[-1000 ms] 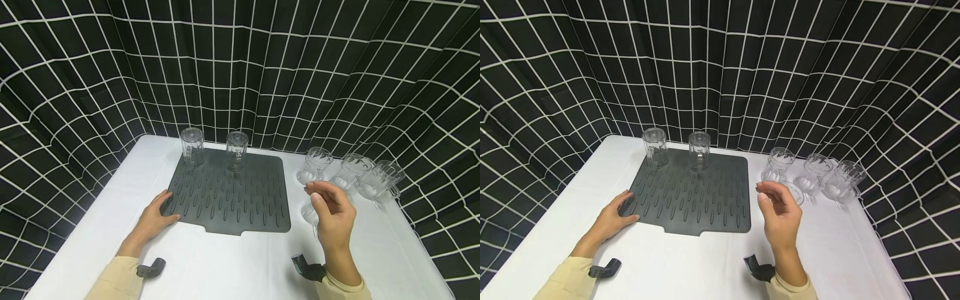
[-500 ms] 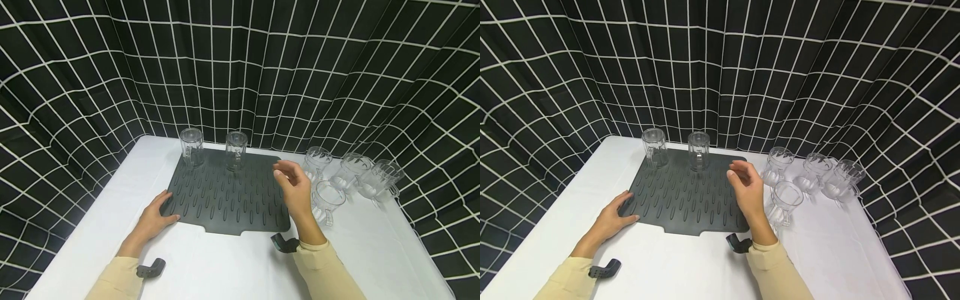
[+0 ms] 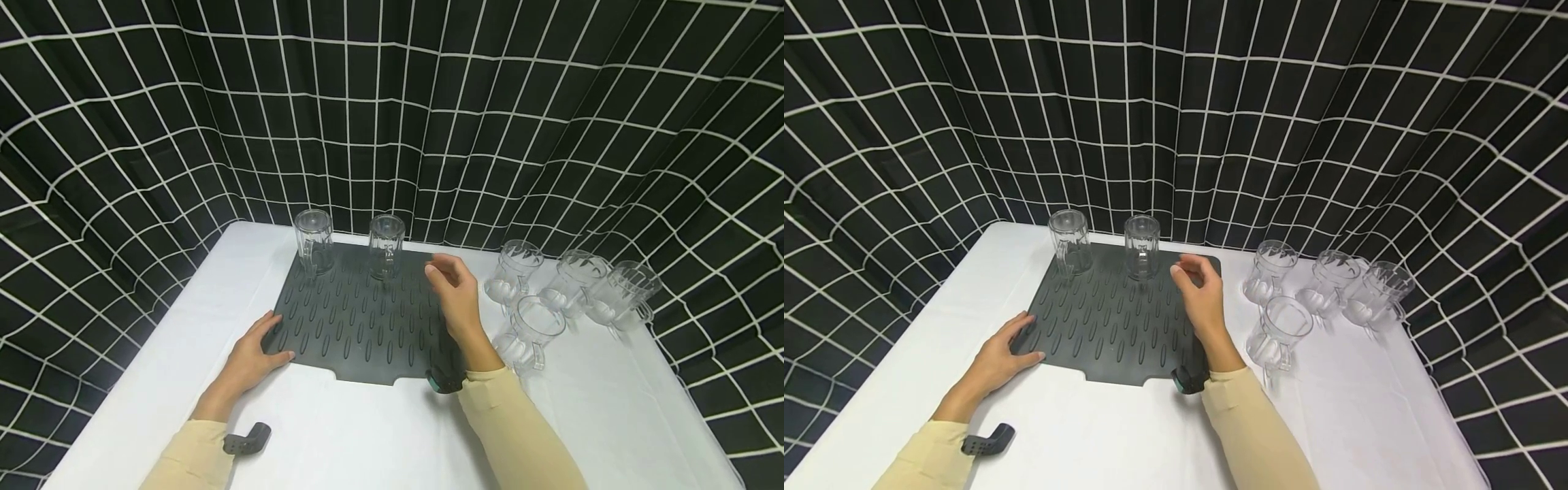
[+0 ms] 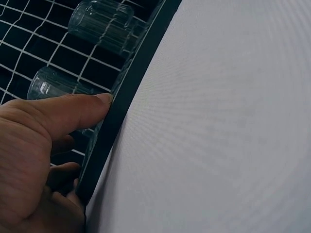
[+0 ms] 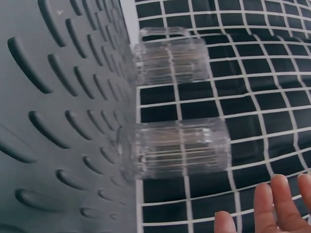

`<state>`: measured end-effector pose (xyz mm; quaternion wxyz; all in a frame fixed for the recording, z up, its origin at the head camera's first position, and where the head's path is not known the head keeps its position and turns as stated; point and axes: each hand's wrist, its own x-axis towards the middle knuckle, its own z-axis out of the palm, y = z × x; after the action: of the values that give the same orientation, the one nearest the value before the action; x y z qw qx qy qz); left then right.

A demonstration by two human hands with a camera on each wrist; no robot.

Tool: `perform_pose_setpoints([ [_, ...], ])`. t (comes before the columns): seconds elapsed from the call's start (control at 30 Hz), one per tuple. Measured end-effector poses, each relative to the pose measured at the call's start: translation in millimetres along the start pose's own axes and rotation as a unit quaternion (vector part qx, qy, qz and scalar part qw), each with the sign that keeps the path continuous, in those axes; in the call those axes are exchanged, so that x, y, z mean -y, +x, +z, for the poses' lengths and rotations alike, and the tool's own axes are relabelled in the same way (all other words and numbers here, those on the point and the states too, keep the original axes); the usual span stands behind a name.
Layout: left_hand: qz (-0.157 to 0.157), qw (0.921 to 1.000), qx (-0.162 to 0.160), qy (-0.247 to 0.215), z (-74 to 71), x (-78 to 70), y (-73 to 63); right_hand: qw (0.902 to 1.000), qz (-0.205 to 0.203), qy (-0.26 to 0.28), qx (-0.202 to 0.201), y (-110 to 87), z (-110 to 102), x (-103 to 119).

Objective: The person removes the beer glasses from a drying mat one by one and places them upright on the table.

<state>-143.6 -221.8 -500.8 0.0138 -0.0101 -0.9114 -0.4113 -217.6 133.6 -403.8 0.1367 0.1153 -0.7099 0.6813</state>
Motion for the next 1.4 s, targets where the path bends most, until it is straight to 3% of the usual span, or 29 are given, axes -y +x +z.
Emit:
perform_pose_setpoints([
  [0.2, 0.0, 1.0, 0.002, 0.001, -1.0, 1.3, 0.8, 0.9974, 0.067, 0.024, -0.014, 12.2, 10.6, -17.5],
  [0.4, 0.001, 1.0, 0.0, 0.002, -0.3, 1.6, 2.3, 0.9925, 0.1, 0.063, -0.029, 23.3, 24.5, -29.4],
  [0.77, -0.001, 1.0, 0.001, 0.005, -0.9, 0.3, 1.6, 0.9879, 0.137, 0.067, -0.029, 28.8, 38.9, -53.2],
  [1.2, -0.004, 1.0, 0.005, 0.003, -2.3, 0.8, 0.4, 0.9843, 0.165, 0.061, -0.011, 35.0, 59.4, -61.6],
  [1.4, -0.004, 1.0, 0.007, 0.001, 0.8, 1.5, 1.2, 0.9762, 0.191, 0.102, -0.002, 37.6, 64.4, -64.0],
])
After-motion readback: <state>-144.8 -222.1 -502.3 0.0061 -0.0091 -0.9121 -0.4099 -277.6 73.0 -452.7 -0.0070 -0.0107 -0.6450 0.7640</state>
